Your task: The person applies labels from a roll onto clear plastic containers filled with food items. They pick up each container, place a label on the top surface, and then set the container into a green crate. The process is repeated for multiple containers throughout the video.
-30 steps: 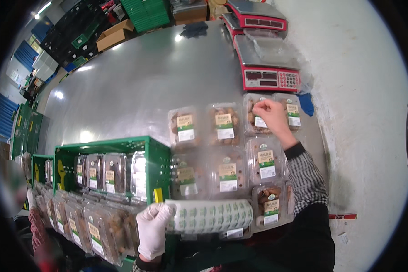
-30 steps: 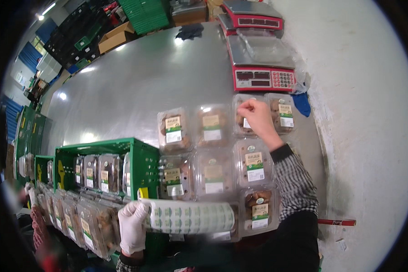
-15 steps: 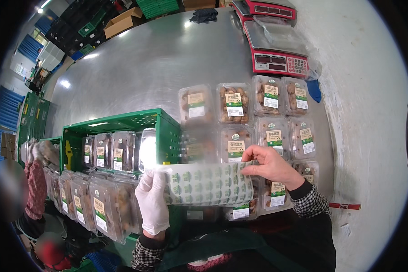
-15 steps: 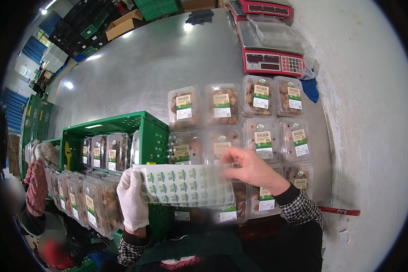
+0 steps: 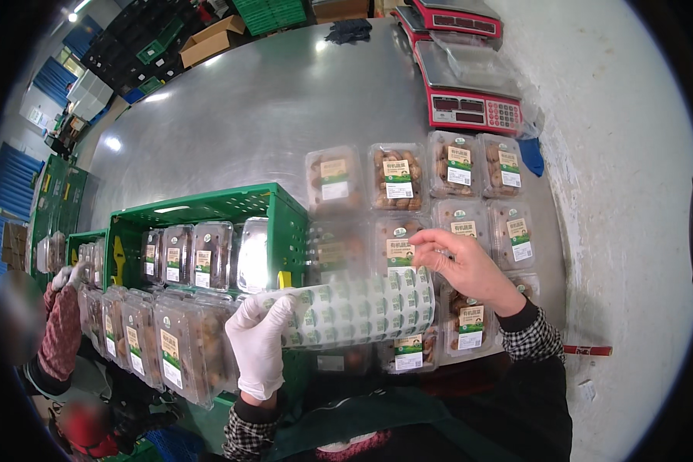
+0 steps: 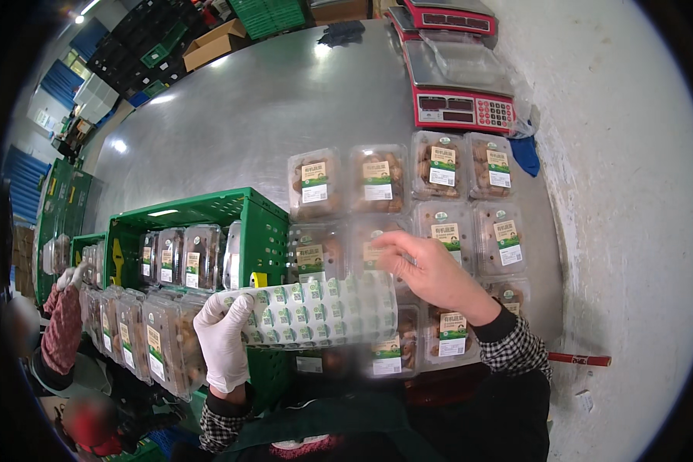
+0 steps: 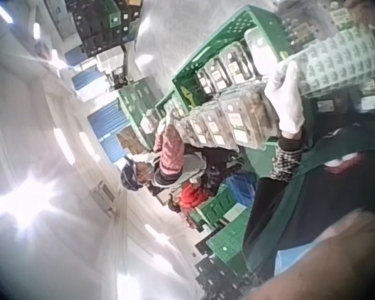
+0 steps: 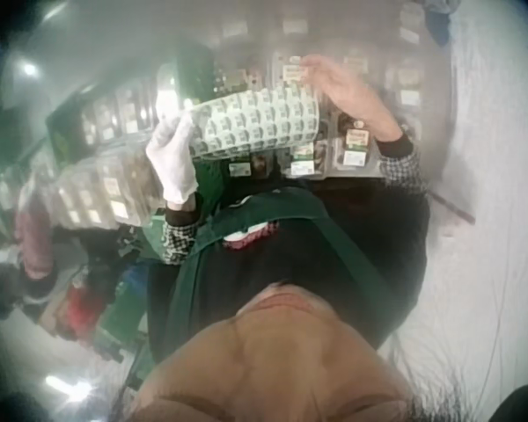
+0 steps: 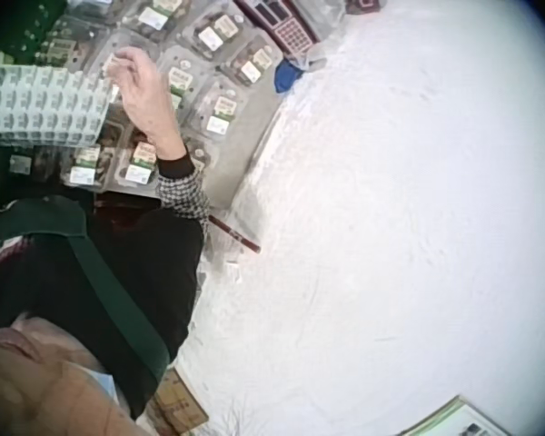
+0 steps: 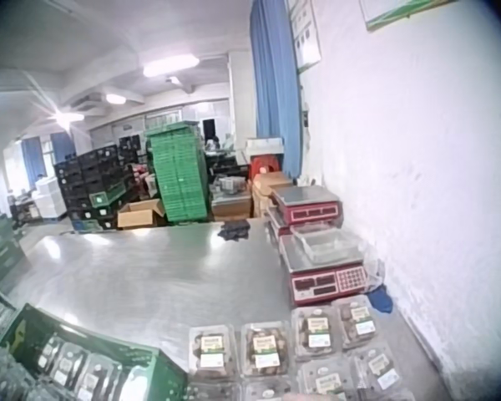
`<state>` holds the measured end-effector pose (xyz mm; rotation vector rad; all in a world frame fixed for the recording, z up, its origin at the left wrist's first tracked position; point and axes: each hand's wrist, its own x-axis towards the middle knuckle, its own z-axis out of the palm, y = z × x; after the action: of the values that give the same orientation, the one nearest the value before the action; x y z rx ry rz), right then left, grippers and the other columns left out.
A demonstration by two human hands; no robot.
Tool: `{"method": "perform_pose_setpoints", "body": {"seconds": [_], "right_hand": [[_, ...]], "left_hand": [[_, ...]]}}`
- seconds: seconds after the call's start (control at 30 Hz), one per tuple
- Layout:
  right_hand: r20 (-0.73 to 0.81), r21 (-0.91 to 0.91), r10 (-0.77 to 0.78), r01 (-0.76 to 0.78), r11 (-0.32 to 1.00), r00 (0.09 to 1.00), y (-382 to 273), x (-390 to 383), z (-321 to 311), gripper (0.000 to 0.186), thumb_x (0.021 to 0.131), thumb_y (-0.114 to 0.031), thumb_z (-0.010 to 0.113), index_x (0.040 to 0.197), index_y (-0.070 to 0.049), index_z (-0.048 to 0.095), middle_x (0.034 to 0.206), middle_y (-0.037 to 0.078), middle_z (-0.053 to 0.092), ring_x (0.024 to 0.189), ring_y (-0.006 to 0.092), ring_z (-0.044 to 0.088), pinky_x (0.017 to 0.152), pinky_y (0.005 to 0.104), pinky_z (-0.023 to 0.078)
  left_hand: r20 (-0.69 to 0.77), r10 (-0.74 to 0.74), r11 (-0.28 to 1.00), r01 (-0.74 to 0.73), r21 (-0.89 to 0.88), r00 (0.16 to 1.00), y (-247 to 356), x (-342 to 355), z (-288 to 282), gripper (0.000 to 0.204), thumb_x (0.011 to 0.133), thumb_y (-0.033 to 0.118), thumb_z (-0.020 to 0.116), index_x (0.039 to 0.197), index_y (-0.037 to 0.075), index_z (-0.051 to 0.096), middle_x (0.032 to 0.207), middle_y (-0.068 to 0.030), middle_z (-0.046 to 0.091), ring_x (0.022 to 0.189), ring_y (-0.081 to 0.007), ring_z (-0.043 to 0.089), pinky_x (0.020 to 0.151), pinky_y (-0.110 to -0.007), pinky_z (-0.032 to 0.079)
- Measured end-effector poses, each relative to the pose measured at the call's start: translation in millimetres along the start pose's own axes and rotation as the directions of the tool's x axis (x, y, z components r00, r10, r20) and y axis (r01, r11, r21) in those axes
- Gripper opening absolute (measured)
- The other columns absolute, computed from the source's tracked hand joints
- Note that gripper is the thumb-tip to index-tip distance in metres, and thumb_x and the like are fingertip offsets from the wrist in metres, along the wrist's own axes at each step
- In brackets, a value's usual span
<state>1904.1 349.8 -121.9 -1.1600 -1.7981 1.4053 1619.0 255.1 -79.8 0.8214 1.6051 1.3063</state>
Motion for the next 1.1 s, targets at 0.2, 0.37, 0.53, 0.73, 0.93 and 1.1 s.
{"method": "perform_pose_setpoints", "body": {"seconds": [0.2,0.37,0.53,0.73,0.93,1.1], "right_hand": [[0.178,-0.183,-0.208,0.240,0.953,0.962,-7.8,12.5,-7.9,0.011,0.086,-0.008,0.063,0.096,-0.002,0.063,0.082,0.007,0.061,0.085,0.0174,0.060,0.073,0.0294,0.046],[0.081,-0.102,-0.281,0.288,0.952,0.956,0.0,23.1,-6.4,0.005,0.086,-0.007,0.064,0.089,-0.004,0.062,0.078,0.001,0.059,0.074,0.0118,0.056,0.066,0.0244,0.043],[-0.375,0.569,0.325,-0.061,0.820,0.868,61.4,90.0,-12.6,0.011,0.087,-0.010,0.067,0.093,-0.002,0.064,0.075,-0.002,0.057,0.053,0.0025,0.042,0.047,0.0195,0.032],[-0.599,0.580,0.492,-0.081,0.810,0.632,148.1,196.9,-0.1,0.022,0.078,-0.015,0.073,0.090,0.002,0.067,0.072,0.004,0.062,0.054,0.0130,0.053,0.046,0.0263,0.039],[-0.655,-0.545,-0.052,-0.423,0.724,0.754,138.9,216.3,13.9,0.026,0.079,-0.019,0.062,0.094,0.003,0.061,0.083,0.026,0.067,0.076,0.0412,0.066,0.069,0.0482,0.052],[-0.583,-0.560,-0.012,-0.391,0.731,0.813,109.8,227.8,16.1,0.033,0.080,-0.019,0.061,0.106,-0.001,0.052,0.089,0.024,0.067,0.084,0.0395,0.066,0.075,0.0482,0.051]], "left_hand": [[0.004,-0.028,1.000,0.028,0.004,1.000,2.0,1.0,1.6,0.013,0.085,0.005,0.070,0.096,-0.001,0.072,0.083,-0.0019,0.070,0.069,-0.0040,0.056,0.063,-0.018,0.043],[-0.065,-0.056,0.998,0.057,0.018,0.996,-3.7,3.8,3.5,0.014,0.086,0.005,0.069,0.098,-0.001,0.071,0.082,-0.0016,0.069,0.068,-0.0036,0.055,0.062,-0.018,0.042],[-0.097,-0.061,0.996,0.067,0.053,0.993,-10.0,3.1,6.1,0.014,0.088,0.007,0.068,0.098,-0.002,0.070,0.077,0.0005,0.066,0.061,-0.0021,0.052,0.055,-0.016,0.038],[-0.070,-0.048,0.999,0.048,-0.008,0.996,-8.0,-9.8,3.7,0.016,0.086,0.007,0.071,0.097,-0.004,0.070,0.085,-0.0037,0.069,0.073,-0.0064,0.058,0.067,-0.021,0.047],[-0.083,-0.082,0.994,0.076,-0.074,0.993,-6.6,-14.5,-9.4,0.017,0.085,0.006,0.072,0.098,-0.004,0.070,0.089,-0.0051,0.070,0.076,-0.0075,0.060,0.071,-0.022,0.049],[-0.083,-0.073,0.992,0.063,-0.108,0.994,-3.3,-19.0,-17.9,0.016,0.084,0.003,0.072,0.098,-0.004,0.070,0.090,-0.0057,0.069,0.079,-0.0081,0.061,0.073,-0.022,0.050]]}}
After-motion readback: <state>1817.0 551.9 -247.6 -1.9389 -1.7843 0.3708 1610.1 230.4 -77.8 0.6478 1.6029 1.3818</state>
